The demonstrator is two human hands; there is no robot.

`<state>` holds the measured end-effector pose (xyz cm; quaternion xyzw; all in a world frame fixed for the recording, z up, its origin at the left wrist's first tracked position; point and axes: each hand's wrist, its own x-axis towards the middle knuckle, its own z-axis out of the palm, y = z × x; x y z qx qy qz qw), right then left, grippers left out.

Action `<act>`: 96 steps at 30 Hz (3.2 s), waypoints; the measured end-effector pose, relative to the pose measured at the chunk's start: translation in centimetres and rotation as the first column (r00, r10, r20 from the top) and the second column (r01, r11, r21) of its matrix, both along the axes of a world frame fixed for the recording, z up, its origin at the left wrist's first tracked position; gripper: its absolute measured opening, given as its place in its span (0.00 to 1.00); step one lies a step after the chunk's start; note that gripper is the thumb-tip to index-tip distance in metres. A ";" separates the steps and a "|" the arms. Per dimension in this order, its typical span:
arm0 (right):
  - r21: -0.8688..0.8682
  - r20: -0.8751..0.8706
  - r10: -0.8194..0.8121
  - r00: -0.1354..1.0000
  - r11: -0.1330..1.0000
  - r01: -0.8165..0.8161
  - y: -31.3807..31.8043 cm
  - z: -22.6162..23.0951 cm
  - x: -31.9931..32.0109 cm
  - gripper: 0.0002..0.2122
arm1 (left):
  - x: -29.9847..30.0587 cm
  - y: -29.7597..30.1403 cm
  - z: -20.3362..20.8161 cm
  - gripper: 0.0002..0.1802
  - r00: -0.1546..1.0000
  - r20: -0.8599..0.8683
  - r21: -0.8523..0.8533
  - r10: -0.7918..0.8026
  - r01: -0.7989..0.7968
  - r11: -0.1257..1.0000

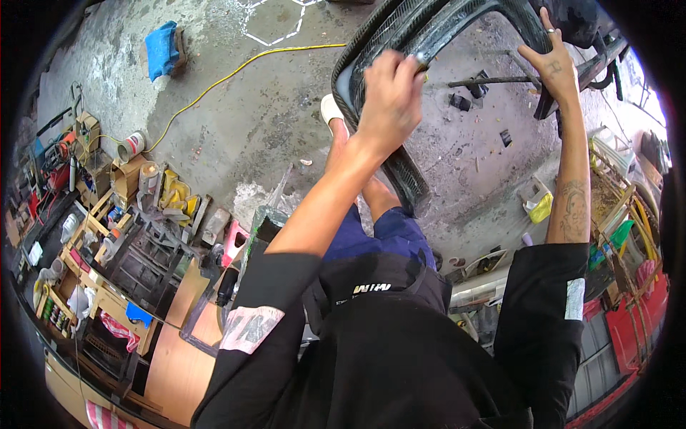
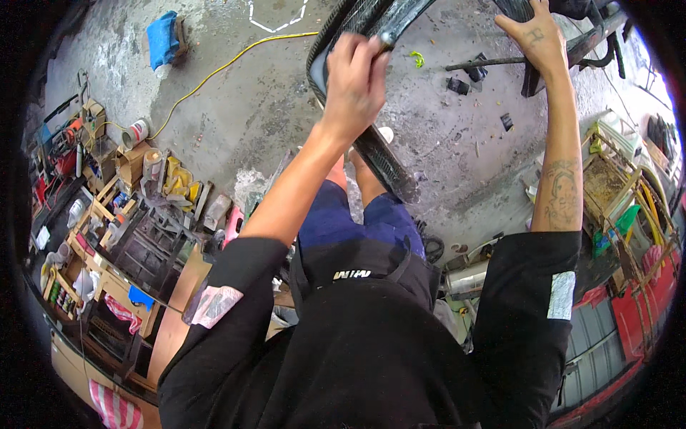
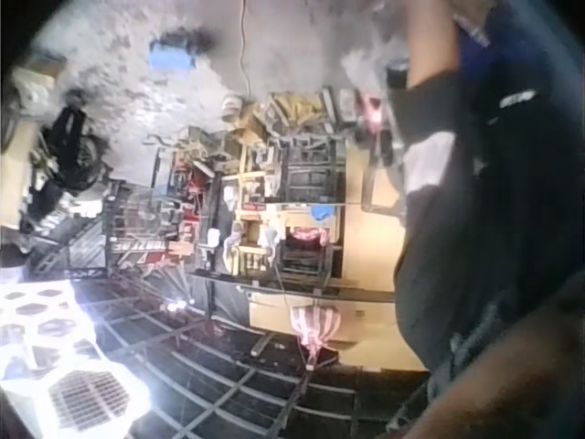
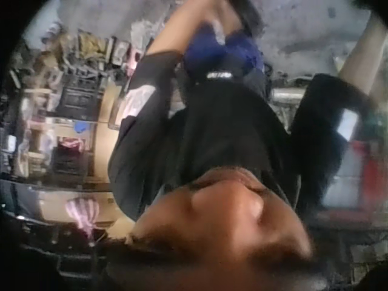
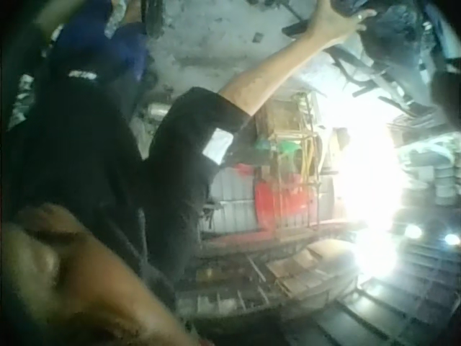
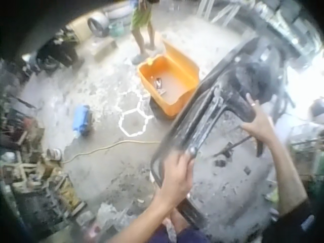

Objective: The person sands a large black car bumper with a sanding block, repeatedly dipping it in a yellow water tub to keep it wet. They work along the grille and edges of the bumper, holding it steady with the other hand.

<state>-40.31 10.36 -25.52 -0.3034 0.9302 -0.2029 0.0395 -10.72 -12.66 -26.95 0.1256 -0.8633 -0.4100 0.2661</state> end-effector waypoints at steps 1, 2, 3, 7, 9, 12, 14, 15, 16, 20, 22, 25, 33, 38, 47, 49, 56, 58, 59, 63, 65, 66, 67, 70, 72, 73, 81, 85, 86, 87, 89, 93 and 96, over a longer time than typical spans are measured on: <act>-0.018 0.015 0.008 1.000 1.000 -0.007 -1.4 -0.7 0.9 0.45 | -0.1 -0.8 0.3 0.14 0.999 -0.001 -0.024 0.043 -0.043 0.999; 0.037 0.002 -0.017 1.000 0.999 0.017 -0.9 0.3 0.7 0.45 | 0.5 -0.4 0.0 0.14 0.999 -0.034 0.012 0.030 -0.029 0.999; 0.069 0.009 -0.042 0.999 0.997 0.041 -1.0 0.0 0.9 0.45 | 2.4 -0.6 -1.1 0.14 0.999 -0.046 0.024 0.017 -0.016 1.000; 0.120 -0.069 -0.039 0.997 0.992 0.047 1.7 0.9 -0.3 0.45 | 4.0 0.9 -1.4 0.12 0.999 0.026 0.067 -0.028 0.026 0.997; 0.049 0.070 0.005 0.998 0.999 -0.009 -1.7 0.6 1.0 0.46 | -1.1 -1.4 0.0 0.13 0.998 -0.048 -0.006 -0.045 0.045 0.999; 0.125 -0.010 -0.055 0.998 0.991 0.056 -0.4 0.7 0.8 0.46 | -0.9 -0.1 -0.6 0.14 0.998 -0.062 -0.004 -0.018 0.018 1.000; 0.119 -0.073 -0.026 0.997 0.992 0.035 1.4 0.8 0.3 0.46 | 3.5 0.7 -1.5 0.14 0.999 -0.040 0.019 -0.015 0.016 1.000; 0.111 -0.075 -0.025 0.997 0.993 0.033 1.1 0.9 0.4 0.46 | 3.9 0.9 -1.5 0.14 0.999 -0.042 0.011 -0.013 0.014 1.000; 0.120 -0.069 -0.052 0.996 0.991 0.060 1.0 1.1 0.5 0.46 | 4.0 1.1 -1.8 0.14 1.000 -0.007 0.041 -0.021 0.021 0.999; 0.142 -0.069 -0.081 0.994 0.986 0.090 -1.1 1.0 0.7 0.47 | -7.0 -0.2 -0.2 0.10 0.990 -0.129 0.003 -0.054 0.055 0.998; 0.110 -0.059 -0.044 0.997 0.993 0.051 -3.8 0.5 1.4 0.47 | -11.6 -3.3 0.3 0.08 0.960 -0.271 0.072 0.067 -0.049 0.996; 0.138 0.019 -0.164 0.986 0.978 0.159 -0.7 2.6 1.5 0.48 | -13.4 -5.9 5.7 0.15 0.971 -0.026 0.410 0.240 -0.208 0.888; 0.093 0.153 -0.241 0.958 0.969 0.229 -4.0 5.2 3.2 0.51 | -23.9 -22.0 -12.2 0.18 0.982 0.057 0.315 0.182 -0.190 0.930; 0.102 0.135 -0.239 0.962 0.969 0.226 -6.1 5.8 2.7 0.51 | -39.4 -26.1 -29.2 0.17 0.940 0.330 -0.121 -0.086 0.132 0.984; 0.121 0.247 -0.271 0.930 0.961 0.248 -3.9 5.1 1.9 0.50 | -37.5 -16.3 -39.9 0.20 0.383 0.910 0.271 -0.158 -0.264 0.926; 0.141 0.243 -0.290 0.926 0.955 0.262 -3.2 6.0 2.0 0.50 | -37.9 -16.0 -32.5 0.15 0.408 0.794 0.141 -0.451 0.597 0.789; 0.064 0.115 -0.198 0.973 0.979 0.192 -4.4 4.7 2.4 0.48 | -33.4 -22.3 -12.4 0.11 0.908 0.238 0.054 -0.346 0.343 0.938; 0.069 0.067 -0.181 0.981 0.982 0.177 -3.3 5.3 2.5 0.48 | -26.5 -18.5 -5.2 0.15 0.930 0.059 0.145 -0.362 0.350 0.925; 0.075 0.039 -0.169 0.985 0.983 0.166 -3.1 4.9 2.7 0.49 | -22.8 -16.2 -2.0 0.17 0.940 0.013 0.165 -0.342 0.335 0.928; 0.121 0.088 -0.241 0.967 0.966 0.230 -3.0 4.0 2.7 0.50 | -13.6 -6.8 3.0 0.15 0.976 -0.053 0.171 -0.213 0.219 0.961; 0.072 0.070 -0.186 0.980 0.981 0.181 -4.0 3.0 2.4 0.47 | -10.8 -4.3 3.2 0.17 0.987 0.031 0.014 -0.159 0.159 0.987; 0.080 0.059 -0.182 0.982 0.981 0.177 -3.7 3.3 2.4 0.47 | -9.3 -3.3 3.2 0.19 0.987 0.084 0.010 -0.138 0.138 0.990; 0.091 0.049 -0.178 0.983 0.981 0.173 -3.4 3.6 2.6 0.47 | -6.9 -2.6 3.0 0.19 0.988 0.083 0.013 -0.127 0.126 0.992; 0.101 0.056 -0.194 0.979 0.977 0.188 -2.2 3.5 2.8 0.46 | 1.0 -2.2 1.9 0.18 0.984 0.166 0.048 -0.059 0.052 0.998; 0.128 0.057 -0.203 0.978 0.973 0.194 -1.7 3.2 2.7 0.46 | 3.9 -2.5 3.3 0.18 0.968 0.252 0.104 0.015 -0.043 0.994; 0.101 0.039 -0.181 0.983 0.979 0.176 -1.2 3.0 2.2 0.46 | 3.8 -2.5 3.2 0.17 0.970 0.239 0.135 0.049 -0.084 0.987; 0.134 0.007 -0.149 0.989 0.980 0.146 -0.9 2.9 2.1 0.46 | 0.0 0.1 1.4 0.16 0.998 0.053 0.052 0.036 -0.039 0.998; 0.057 0.046 -0.099 0.994 0.994 0.096 -2.6 2.5 2.4 0.46 | -6.5 -1.8 1.9 0.17 0.998 -0.023 -0.049 -0.057 0.056 0.997; 0.083 0.058 -0.108 0.992 0.991 0.104 -2.2 2.5 2.4 0.46 | -5.2 -1.2 1.3 0.18 0.999 -0.008 -0.010 -0.037 0.037 0.999; 0.105 0.065 -0.120 0.991 0.988 0.113 -1.5 2.7 2.1 0.46 | -2.8 -0.8 0.7 0.18 1.000 0.002 0.026 -0.020 0.020 0.999; 0.055 0.007 -0.086 0.996 0.995 0.085 -0.4 2.2 1.6 0.46 | 1.3 -0.6 0.8 0.20 0.997 0.073 0.086 -0.034 0.027 0.996; 0.094 0.077 -0.152 0.985 0.985 0.144 -1.7 2.4 2.0 0.46 | -6.3 -1.2 0.8 0.14 0.995 -0.080 -0.016 -0.051 0.050 0.999; 0.096 -0.018 -0.075 0.997 0.992 0.076 -2.6 1.0 1.6 0.45 | -9.7 -3.4 0.9 0.11 0.979 -0.205 0.120 0.023 0.002 0.993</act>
